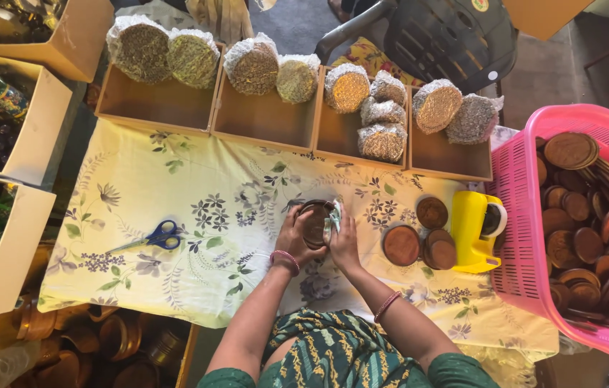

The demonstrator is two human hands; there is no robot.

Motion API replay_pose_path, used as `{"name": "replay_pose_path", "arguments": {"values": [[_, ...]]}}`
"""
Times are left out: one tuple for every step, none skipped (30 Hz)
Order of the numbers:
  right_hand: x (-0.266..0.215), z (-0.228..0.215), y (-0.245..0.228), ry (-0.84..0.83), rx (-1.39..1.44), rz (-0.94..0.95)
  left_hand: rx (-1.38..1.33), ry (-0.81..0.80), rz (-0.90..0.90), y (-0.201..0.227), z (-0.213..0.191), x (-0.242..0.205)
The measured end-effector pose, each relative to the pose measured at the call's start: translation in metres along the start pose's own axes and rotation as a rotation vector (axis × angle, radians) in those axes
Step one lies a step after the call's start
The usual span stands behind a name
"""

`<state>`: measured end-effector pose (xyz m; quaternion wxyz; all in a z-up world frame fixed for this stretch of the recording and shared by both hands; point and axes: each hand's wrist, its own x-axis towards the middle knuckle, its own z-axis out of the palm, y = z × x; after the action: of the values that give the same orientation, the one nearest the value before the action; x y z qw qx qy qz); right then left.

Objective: The person wipes round wooden discs with a cloth and places them into a plastic bag. They handle the discs one at a time, picking them from a large pink basket and moving them into cardboard boxes.

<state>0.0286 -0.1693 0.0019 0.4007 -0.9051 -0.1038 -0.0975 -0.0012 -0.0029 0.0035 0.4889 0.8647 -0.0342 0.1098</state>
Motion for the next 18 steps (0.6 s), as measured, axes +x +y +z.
{"name": "replay_pose_path", "arguments": {"values": [[0.005, 0.001, 0.000, -0.004, -0.002, -0.004, -0.002, 0.005, -0.002, -0.003, 0.001, -0.001], [0.010, 0.001, -0.001, -0.034, -0.024, 0.046, -0.004, 0.011, 0.000, -0.005, 0.003, -0.002], [0.016, 0.002, -0.001, -0.062, -0.045, 0.097, -0.004, 0.016, 0.003, -0.007, 0.005, -0.003], [0.031, 0.002, -0.001, -0.064, -0.045, 0.094, -0.005, 0.019, 0.002, -0.005, 0.004, -0.002], [0.045, 0.003, -0.001, -0.116, -0.069, 0.048, 0.005, 0.025, 0.007, -0.004, 0.003, -0.001], [0.060, 0.003, -0.001, -0.168, -0.092, 0.001, 0.014, 0.031, 0.012, -0.002, 0.002, -0.001], [0.068, 0.003, -0.006, -0.164, -0.089, 0.004, 0.017, 0.027, 0.015, 0.000, 0.001, -0.001], [0.076, 0.003, -0.012, -0.281, -0.148, -0.131, 0.040, 0.037, 0.014, 0.002, 0.001, -0.001], [0.086, 0.003, -0.018, -0.395, -0.206, -0.268, 0.065, 0.048, 0.014, 0.003, 0.000, 0.000], [0.088, 0.005, -0.018, -0.390, -0.203, -0.267, 0.069, 0.045, 0.018, 0.003, 0.000, 0.000], [0.089, 0.005, -0.018, -0.450, -0.224, -0.315, 0.067, 0.056, 0.007, 0.003, 0.001, 0.000], [0.091, 0.006, -0.018, -0.511, -0.245, -0.363, 0.066, 0.068, -0.004, 0.003, 0.002, 0.000], [0.085, 0.006, -0.015, -0.511, -0.244, -0.357, 0.066, 0.062, -0.005, 0.004, 0.001, -0.001], [0.080, 0.006, -0.012, -0.424, -0.162, -0.325, 0.048, 0.057, -0.004, 0.006, 0.000, -0.002], [0.077, 0.006, -0.009, -0.332, -0.083, -0.293, 0.029, 0.053, 0.002, 0.007, -0.001, 0.000], [0.067, 0.003, -0.009, -0.327, -0.083, -0.289, 0.028, 0.048, 0.005, 0.005, -0.001, 0.000], [0.057, 0.001, -0.008, -0.253, -0.042, -0.188, 0.023, 0.028, 0.003, 0.003, 0.000, 0.000], [0.046, -0.002, -0.008, -0.179, 0.000, -0.087, 0.018, 0.008, 0.000, 0.001, 0.001, 0.000]]}}
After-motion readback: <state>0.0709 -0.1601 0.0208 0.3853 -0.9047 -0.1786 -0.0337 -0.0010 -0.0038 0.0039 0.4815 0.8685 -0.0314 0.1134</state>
